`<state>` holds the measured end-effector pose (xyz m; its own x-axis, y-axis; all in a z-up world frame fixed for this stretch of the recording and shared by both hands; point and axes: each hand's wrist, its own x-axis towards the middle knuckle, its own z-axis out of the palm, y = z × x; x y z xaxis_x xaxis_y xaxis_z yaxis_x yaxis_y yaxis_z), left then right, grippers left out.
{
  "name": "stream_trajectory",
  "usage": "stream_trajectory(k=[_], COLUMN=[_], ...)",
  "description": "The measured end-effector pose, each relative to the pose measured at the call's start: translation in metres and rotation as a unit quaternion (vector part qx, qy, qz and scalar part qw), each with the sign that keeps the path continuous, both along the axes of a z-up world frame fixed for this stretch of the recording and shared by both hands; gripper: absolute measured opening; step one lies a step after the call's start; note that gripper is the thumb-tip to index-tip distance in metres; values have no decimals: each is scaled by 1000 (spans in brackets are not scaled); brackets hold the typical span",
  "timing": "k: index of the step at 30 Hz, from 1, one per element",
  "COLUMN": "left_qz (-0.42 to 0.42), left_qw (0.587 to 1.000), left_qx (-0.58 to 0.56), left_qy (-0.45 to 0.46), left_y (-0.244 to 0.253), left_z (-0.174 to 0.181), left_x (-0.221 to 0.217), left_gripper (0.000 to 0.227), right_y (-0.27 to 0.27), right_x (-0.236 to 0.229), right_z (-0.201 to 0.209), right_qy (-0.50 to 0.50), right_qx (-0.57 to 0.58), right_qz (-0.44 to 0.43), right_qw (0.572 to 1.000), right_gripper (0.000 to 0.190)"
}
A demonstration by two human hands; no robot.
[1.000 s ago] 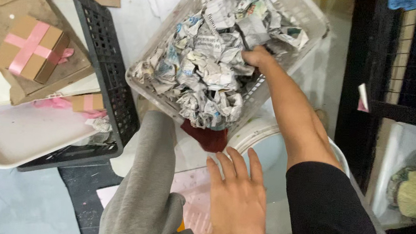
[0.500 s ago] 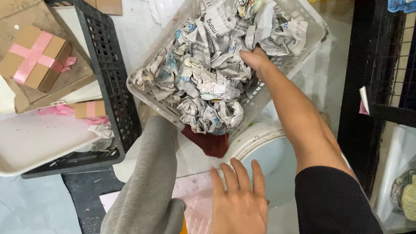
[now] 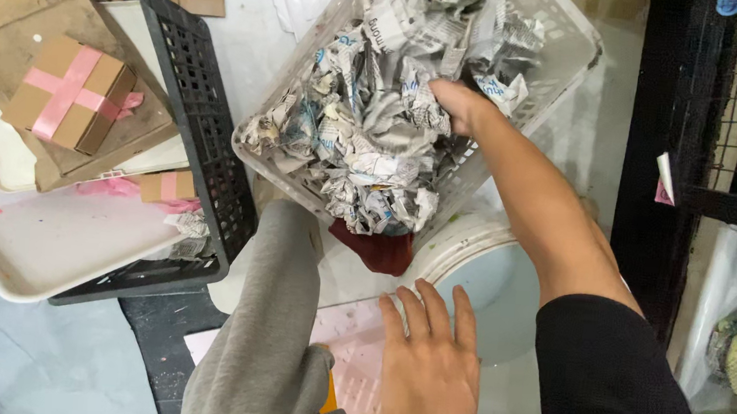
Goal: The person sits on the floor and repeatedly wraps small objects with newspaper sheets, then places the wrapped items into a nearby basket. The person also unwraps some items to rewrap them.
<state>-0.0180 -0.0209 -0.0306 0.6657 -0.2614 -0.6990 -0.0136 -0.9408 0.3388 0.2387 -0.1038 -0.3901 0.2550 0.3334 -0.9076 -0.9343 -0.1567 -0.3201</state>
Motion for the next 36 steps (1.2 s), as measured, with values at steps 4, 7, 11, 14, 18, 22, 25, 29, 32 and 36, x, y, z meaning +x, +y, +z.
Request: stream_trajectory(k=[4,7,11,14,18,22,25,29,32,36], left_qz=[-3,-1,3,-54,-48,-83,-101,-78,-91,-94], left_qw=[1000,1000,1000,998,999,995,992,996,994,995], left_qx=[5,8,-5,15,3,3,-6,-16,-23,-24], left_qy=[-13,-8,5,17,9,54,73,51,54,38], left_y=[-3,-3,2,6,9,9,11,9,7,11], left_z=[1,2,7,14,28,38,45,53,54,59], left_x=[-1,2,7,13,22,29,29,28,29,30], left_gripper=[68,71,74,80,77,87,96,90,91,93], right_y=[-11,-18,-27,-36,-35,-32,-30,-28,-14,3], right_x=[-4,-2,0,3,-2,-23,-37,-51,-68,-91], right_z=[-9,-17,-14,22,108,175,198,206,209,220], right_qy=[37,-10,-284,-549,-578,-536,-658,-720,-688,-583], right_qx=[51,10,-130,-258,-352,-396,-367,-358,-357,-182], right_qz=[58,61,126,270,401,411,415,438,482,401], right_qw=[996,998,941,748,617,622,511,402,409,682], right_gripper=[31,30,34,37,46,72,68,63,75,101])
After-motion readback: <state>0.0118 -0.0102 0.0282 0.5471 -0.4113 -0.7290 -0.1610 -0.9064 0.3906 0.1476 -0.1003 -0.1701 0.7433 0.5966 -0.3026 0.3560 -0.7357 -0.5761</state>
